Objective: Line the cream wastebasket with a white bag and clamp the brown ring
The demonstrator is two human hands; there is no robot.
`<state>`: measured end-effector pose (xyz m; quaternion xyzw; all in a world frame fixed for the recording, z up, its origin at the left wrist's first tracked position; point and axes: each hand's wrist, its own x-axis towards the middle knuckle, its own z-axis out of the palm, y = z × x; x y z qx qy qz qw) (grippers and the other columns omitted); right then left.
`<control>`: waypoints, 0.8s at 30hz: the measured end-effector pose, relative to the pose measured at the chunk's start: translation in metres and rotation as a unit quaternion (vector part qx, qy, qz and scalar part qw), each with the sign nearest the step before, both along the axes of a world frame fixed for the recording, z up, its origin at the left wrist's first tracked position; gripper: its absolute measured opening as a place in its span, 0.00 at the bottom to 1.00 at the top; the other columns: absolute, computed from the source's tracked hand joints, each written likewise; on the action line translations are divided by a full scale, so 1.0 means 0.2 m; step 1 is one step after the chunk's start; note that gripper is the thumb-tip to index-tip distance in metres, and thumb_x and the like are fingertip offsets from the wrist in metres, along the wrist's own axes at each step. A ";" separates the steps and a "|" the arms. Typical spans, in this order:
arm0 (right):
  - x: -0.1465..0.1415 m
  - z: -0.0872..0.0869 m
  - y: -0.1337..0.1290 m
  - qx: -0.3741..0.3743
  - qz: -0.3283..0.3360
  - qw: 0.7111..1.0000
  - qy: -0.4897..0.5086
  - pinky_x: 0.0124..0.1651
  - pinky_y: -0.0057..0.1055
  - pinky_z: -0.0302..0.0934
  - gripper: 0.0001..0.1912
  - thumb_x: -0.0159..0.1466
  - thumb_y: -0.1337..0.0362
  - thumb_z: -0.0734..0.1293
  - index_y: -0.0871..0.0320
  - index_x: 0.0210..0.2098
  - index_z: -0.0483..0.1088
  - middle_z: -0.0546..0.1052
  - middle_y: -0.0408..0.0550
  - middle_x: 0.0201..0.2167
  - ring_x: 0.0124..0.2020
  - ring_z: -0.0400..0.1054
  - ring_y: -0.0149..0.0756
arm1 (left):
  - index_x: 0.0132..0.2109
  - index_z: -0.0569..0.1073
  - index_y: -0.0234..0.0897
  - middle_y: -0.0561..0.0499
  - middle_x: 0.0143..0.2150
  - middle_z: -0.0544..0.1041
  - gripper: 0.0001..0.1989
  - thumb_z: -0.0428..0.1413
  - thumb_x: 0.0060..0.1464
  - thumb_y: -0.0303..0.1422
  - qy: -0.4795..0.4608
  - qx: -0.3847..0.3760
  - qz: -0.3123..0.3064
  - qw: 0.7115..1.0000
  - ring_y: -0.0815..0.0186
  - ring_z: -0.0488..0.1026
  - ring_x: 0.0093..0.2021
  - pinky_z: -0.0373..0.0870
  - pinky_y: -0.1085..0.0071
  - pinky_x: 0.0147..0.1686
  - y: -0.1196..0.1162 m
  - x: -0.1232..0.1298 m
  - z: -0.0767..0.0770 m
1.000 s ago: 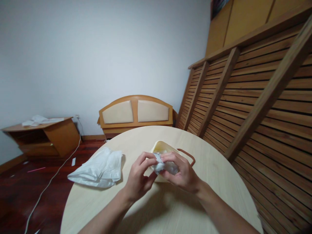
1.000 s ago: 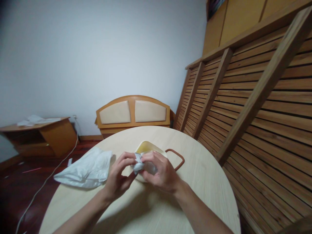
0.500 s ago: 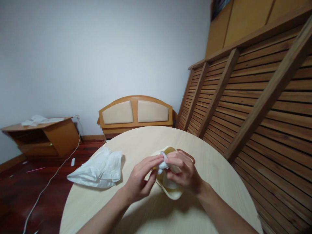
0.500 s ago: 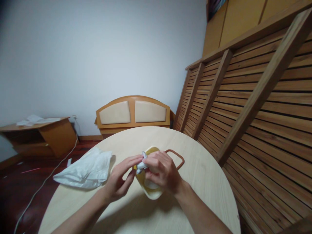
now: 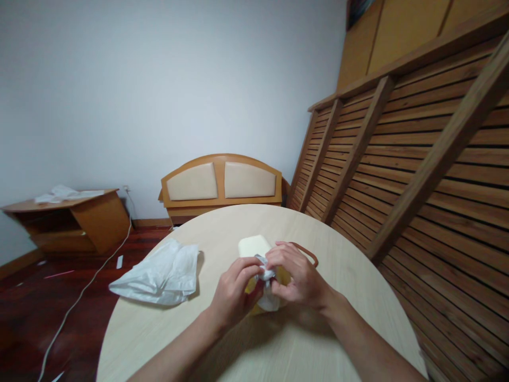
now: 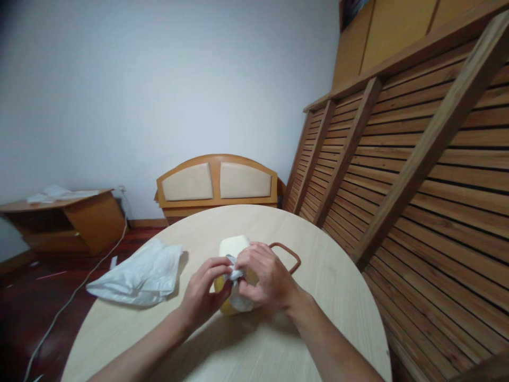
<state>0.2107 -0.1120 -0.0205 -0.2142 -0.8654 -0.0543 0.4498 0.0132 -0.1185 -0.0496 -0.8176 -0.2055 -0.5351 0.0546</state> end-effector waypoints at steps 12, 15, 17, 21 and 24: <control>0.05 -0.08 0.08 -0.030 -0.087 0.995 0.027 0.40 0.37 0.64 0.11 0.58 0.71 0.63 0.52 0.26 0.56 0.74 0.44 0.27 0.34 0.70 0.40 | 0.47 0.70 0.39 0.44 0.46 0.75 0.07 0.52 0.62 0.28 0.028 -0.159 0.044 0.986 0.61 0.75 0.44 0.77 0.69 0.35 0.08 -0.06 -0.03; 0.05 -0.09 0.07 -0.022 -0.119 0.991 0.055 0.39 0.35 0.64 0.09 0.58 0.73 0.63 0.52 0.30 0.61 0.76 0.44 0.29 0.33 0.71 0.39 | 0.43 0.70 0.38 0.49 0.39 0.73 0.04 0.51 0.63 0.29 0.016 -0.182 0.031 0.983 0.69 0.72 0.32 0.73 0.76 0.26 0.07 -0.05 -0.03; 0.04 -0.09 0.07 -0.027 -0.129 0.989 0.073 0.41 0.35 0.66 0.10 0.60 0.74 0.63 0.53 0.39 0.65 0.78 0.46 0.34 0.36 0.73 0.39 | 0.41 0.70 0.38 0.50 0.38 0.72 0.03 0.51 0.64 0.29 0.011 -0.177 0.031 0.984 0.72 0.70 0.28 0.72 0.77 0.25 0.07 -0.04 -0.03; 0.01 -0.08 0.05 -0.047 -0.106 0.992 0.044 0.51 0.40 0.67 0.16 0.62 0.74 0.63 0.53 0.47 0.67 0.79 0.49 0.44 0.46 0.73 0.41 | 0.39 0.70 0.38 0.52 0.36 0.71 0.03 0.52 0.62 0.27 -0.003 -0.162 0.050 0.986 0.73 0.69 0.28 0.70 0.78 0.25 0.07 -0.05 -0.02; 0.00 -0.06 0.04 -0.045 -0.098 0.994 0.024 0.57 0.47 0.64 0.20 0.59 0.73 0.65 0.54 0.51 0.68 0.73 0.54 0.56 0.56 0.68 0.47 | 0.39 0.71 0.38 0.52 0.36 0.72 0.03 0.53 0.61 0.27 -0.028 -0.169 0.060 0.983 0.73 0.69 0.27 0.70 0.79 0.25 0.07 -0.06 -0.01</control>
